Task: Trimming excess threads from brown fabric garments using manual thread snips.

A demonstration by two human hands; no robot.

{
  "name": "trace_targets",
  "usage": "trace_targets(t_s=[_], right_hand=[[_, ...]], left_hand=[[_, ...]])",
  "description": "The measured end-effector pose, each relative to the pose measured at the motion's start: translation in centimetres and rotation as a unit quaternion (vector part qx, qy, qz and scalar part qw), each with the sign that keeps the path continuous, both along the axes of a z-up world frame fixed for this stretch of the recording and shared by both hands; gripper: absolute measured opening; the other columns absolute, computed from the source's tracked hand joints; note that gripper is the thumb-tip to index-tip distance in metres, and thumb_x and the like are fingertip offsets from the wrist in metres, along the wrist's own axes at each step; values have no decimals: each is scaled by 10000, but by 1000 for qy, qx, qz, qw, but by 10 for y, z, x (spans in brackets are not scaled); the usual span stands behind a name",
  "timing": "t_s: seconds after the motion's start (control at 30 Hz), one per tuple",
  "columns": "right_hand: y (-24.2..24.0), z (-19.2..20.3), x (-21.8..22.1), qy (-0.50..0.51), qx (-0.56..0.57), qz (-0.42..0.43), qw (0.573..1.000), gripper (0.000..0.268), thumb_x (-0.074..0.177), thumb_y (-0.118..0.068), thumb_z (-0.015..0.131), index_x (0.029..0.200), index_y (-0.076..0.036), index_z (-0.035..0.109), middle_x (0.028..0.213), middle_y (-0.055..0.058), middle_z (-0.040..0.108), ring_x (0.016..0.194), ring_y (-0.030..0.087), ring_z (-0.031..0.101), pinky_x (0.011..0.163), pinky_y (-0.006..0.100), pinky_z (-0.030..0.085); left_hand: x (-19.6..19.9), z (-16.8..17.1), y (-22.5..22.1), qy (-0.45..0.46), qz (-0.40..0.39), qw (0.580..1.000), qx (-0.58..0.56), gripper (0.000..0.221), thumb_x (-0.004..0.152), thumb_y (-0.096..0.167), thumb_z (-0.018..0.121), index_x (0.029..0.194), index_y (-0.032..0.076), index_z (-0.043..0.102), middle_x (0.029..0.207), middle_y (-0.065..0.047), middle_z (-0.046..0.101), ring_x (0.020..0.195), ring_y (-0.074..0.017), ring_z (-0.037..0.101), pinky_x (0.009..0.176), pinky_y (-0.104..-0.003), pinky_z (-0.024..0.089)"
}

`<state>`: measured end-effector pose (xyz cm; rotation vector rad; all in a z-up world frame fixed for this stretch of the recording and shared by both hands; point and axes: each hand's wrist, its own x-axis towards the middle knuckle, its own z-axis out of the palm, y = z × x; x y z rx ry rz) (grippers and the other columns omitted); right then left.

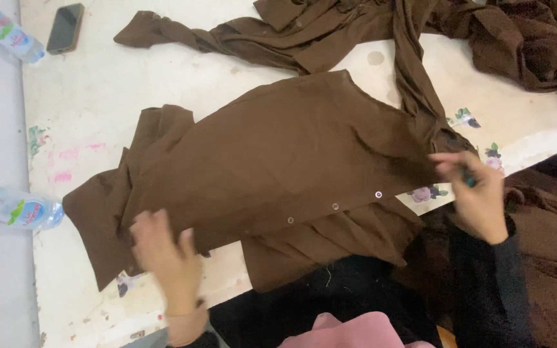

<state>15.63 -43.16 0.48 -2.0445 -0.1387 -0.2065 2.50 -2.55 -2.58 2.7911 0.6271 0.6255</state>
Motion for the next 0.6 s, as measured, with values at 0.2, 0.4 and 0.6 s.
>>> trace_targets(t_s=[0.2,0.4,0.6], right_hand=[[68,47,-24,20,78,274,958,252,690,60,572,869,-91,664,761,46,644,673,99,581,657,192,481],[91,67,-34,-39,137,218,965,105,700,60,595,706,-35,640,684,67,642,621,114,588,616,195,477],[89,70,-17,-188,160,151,957,126,760,45,576,774,-77,598,678,34,619,557,80,556,515,170,446]], left_hand=[[39,70,-123,-139,-388,887,-209,402,910,322,379,1240,94,408,1341,-120,371,1290,-284,313,1047,-423,227],[59,88,-156,-146,-451,836,-278,262,838,293,500,788,36,499,811,-61,505,786,-194,477,807,-334,319],[68,101,-149,-113,-418,814,-387,270,834,299,518,715,57,511,645,6,472,674,-150,425,696,-268,361]])
